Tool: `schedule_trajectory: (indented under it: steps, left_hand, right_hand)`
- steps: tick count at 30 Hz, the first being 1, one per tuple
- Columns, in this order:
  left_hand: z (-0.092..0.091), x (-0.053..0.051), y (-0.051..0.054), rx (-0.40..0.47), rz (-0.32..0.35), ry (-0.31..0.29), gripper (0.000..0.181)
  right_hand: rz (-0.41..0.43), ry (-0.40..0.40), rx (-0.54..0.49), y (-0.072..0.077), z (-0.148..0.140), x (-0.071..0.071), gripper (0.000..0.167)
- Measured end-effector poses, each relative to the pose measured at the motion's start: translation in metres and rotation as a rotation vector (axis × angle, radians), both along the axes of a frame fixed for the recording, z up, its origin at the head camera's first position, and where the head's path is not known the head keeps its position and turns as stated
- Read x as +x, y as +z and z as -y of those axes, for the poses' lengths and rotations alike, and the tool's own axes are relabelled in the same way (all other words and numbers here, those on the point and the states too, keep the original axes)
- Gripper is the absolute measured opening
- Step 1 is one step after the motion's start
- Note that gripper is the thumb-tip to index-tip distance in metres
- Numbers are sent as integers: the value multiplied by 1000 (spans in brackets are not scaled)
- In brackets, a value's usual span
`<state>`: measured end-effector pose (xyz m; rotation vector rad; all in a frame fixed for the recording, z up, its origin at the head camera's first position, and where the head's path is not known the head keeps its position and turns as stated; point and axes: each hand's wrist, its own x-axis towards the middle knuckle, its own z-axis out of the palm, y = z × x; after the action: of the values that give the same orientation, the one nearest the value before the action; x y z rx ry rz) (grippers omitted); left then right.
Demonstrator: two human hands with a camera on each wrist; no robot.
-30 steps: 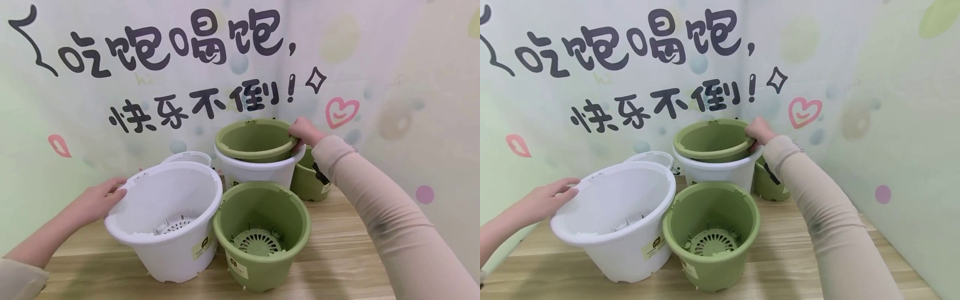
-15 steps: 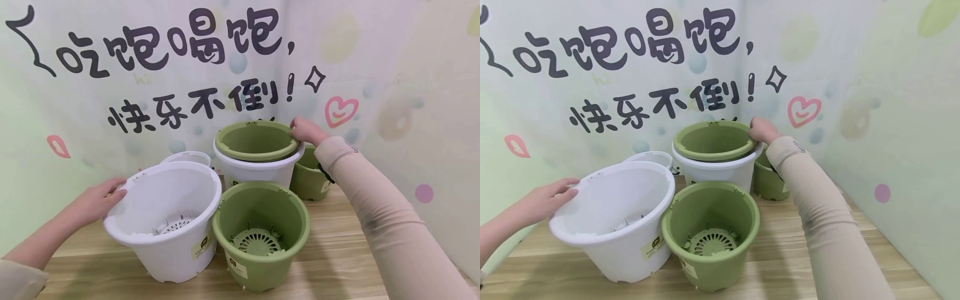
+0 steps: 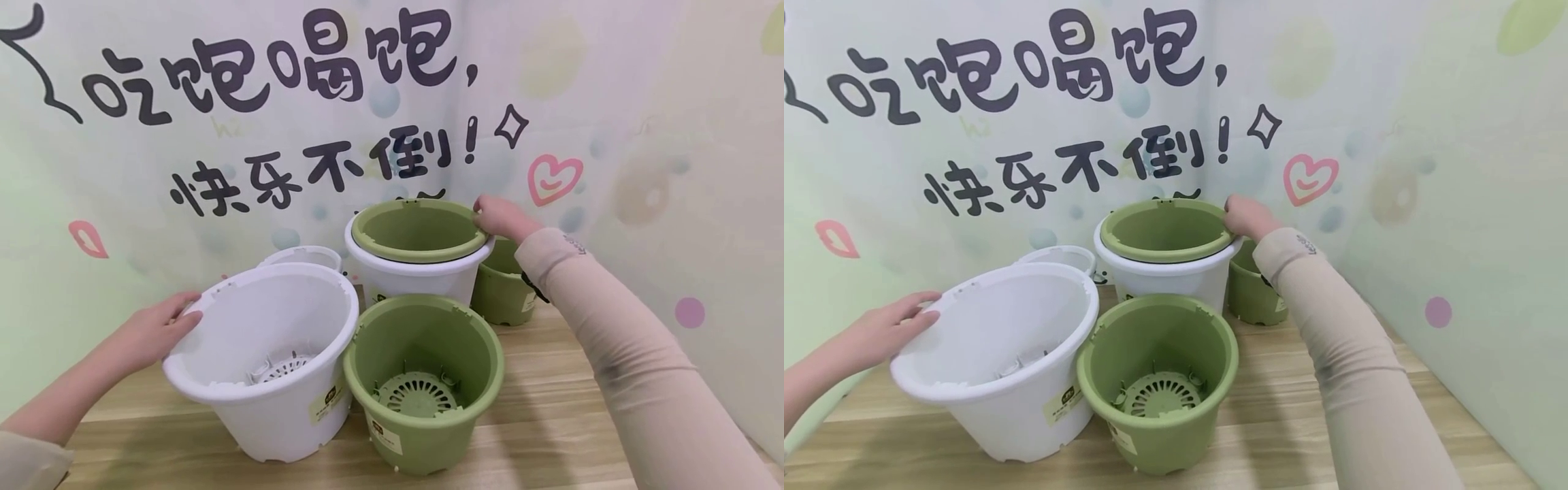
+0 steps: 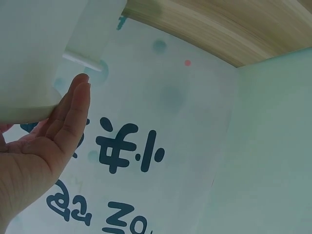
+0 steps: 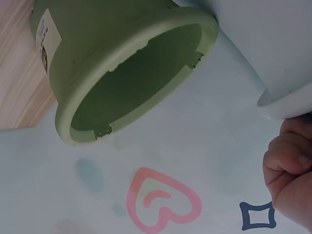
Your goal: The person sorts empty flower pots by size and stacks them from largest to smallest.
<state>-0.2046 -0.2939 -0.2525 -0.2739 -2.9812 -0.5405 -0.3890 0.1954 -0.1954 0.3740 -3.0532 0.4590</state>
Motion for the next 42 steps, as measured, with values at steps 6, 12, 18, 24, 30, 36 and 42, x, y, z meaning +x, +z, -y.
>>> schedule_trajectory:
  steps: [6,12,18,24,30,36,42]
  left_hand:
    - [1,0,-1,2,-2,1,47]
    - [-1,1,1,19,21,9,47]
    - [0,1,3,106,111,35,48]
    - [2,2,2,215,203,54,58]
    - [2,2,1,350,319,57,68]
    - [2,4,3,397,372,56,68]
    - [1,4,6,431,357,75,66]
  right_hand:
    - [0,-30,-44,-4,-1,3,43]
    - [-18,-51,-153,-9,-5,7,42]
    - [-115,-134,-369,-22,-14,14,41]
    - [-94,-178,-485,-34,-20,19,43]
    - [-20,-188,-582,-44,-20,18,39]
    - [32,-227,-682,-47,-17,17,39]
    - [27,-233,-703,-49,-15,15,40]
